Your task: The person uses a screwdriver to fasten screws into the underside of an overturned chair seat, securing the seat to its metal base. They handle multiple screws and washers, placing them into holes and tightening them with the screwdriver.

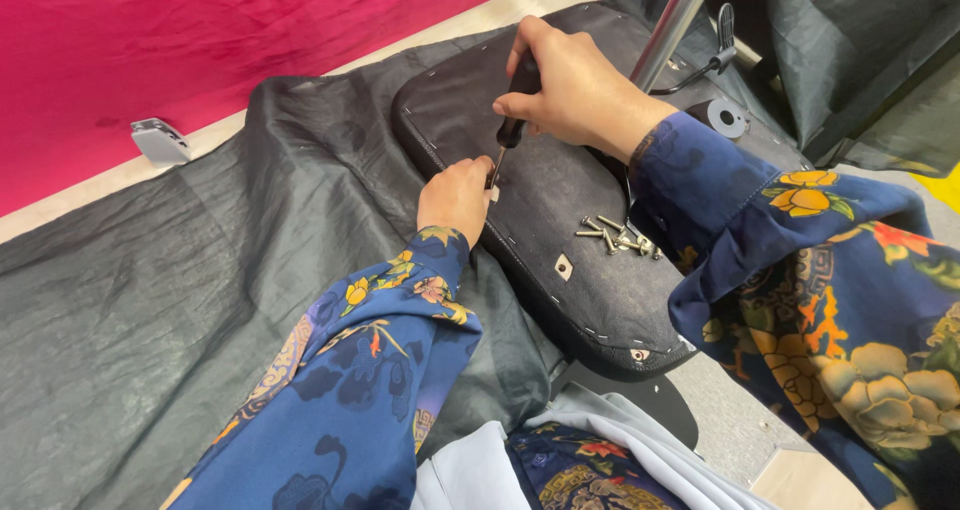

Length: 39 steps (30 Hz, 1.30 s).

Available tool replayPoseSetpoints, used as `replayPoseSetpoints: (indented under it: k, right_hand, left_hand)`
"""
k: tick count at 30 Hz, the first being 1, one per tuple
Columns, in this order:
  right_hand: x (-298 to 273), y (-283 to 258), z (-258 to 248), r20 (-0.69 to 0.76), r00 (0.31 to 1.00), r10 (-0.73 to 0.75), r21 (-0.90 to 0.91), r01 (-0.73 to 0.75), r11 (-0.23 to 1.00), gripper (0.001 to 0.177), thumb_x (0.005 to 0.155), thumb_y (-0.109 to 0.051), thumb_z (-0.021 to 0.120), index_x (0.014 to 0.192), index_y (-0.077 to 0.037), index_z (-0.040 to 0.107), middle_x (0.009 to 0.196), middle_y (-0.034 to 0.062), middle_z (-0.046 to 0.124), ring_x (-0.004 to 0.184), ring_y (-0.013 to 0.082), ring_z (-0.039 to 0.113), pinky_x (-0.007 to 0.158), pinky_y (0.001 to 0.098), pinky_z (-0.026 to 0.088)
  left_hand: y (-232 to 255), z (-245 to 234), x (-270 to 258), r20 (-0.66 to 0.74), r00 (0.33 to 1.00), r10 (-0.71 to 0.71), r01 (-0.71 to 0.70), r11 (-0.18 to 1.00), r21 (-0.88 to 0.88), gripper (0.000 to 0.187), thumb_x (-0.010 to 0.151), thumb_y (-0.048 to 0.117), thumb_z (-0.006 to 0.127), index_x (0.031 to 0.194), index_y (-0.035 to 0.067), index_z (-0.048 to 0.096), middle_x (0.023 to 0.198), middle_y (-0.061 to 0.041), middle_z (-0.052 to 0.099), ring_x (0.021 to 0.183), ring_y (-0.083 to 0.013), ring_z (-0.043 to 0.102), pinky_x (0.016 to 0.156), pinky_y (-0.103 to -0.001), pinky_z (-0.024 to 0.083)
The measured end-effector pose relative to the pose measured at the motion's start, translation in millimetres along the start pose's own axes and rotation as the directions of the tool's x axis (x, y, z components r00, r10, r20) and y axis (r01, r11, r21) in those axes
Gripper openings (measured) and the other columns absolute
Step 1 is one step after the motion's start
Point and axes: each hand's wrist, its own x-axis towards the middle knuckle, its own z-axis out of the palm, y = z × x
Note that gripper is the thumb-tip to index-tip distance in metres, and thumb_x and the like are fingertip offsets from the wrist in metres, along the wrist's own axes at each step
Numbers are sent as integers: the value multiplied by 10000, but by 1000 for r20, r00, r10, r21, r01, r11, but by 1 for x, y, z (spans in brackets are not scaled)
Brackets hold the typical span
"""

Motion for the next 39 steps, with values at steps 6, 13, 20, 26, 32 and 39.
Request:
replayPoseSetpoints:
  k: [6, 13, 20, 26, 32, 39]
  right_hand:
    - [4, 6, -3, 39, 998, -58, 32, 57, 998, 364, 874, -155, 816, 1052, -18, 530, 753, 106, 718, 660, 184, 757, 582, 313, 585]
    - [11, -1, -5, 137, 972, -190, -20, 195, 981, 336, 866, -139, 820, 1050, -41, 558, 790, 125, 723, 702, 190, 740, 613, 336, 555]
    - [16, -5, -8, 238, 954, -182, -39, 197, 980, 266, 795, -91, 830, 976, -80, 636, 850, 67, 731, 812, 180, 735, 686, 336, 562]
    - [16, -10, -8, 309, 940, -145, -91, 181, 979, 273, 737, -148, 858, 942, -80, 691, 843, 72, 747, 810, 201, 730, 706, 346, 564]
    - [7, -17, 0, 50, 949, -310, -376, 305, 875, 460, 899, -422, 874, 1007, -20, 678, 846, 214, 713, 836, 385, 679, 678, 479, 515]
    - [2, -21, -1, 165, 985, -48, -186, 79, 979, 253, 900, -242, 759, 1027, -43, 666, 872, 155, 752, 813, 288, 764, 733, 393, 582]
  left_hand:
    - [2, -6, -6, -1, 996, -85, 84, 984, -157, 254, 841, 207, 774, 1059, 119, 677, 1011, -55, 697, 996, -278, 679, 831, -421, 535]
    - [0, -4, -24, -43, 995, -91, 79, 972, -222, 344, 775, 222, 833, 1089, 105, 753, 1140, -52, 670, 1119, -269, 627, 947, -395, 506]
    - [-2, -6, -24, -4, 996, -89, 86, 972, -218, 365, 783, 211, 832, 1121, 100, 749, 1179, -39, 665, 1138, -264, 631, 962, -388, 502]
    - [5, -17, -15, 65, 991, -114, 124, 978, -169, 332, 838, 294, 778, 1135, 151, 740, 1074, -89, 690, 1046, -312, 660, 888, -443, 515]
    - [3, -19, 0, 84, 993, -83, 86, 996, -31, 177, 900, 334, 712, 997, 196, 769, 912, -92, 752, 884, -318, 718, 792, -454, 557]
    - [2, -10, 2, 86, 991, -99, 94, 994, 57, 192, 910, 351, 713, 956, 169, 756, 869, -96, 749, 839, -321, 723, 740, -451, 562]
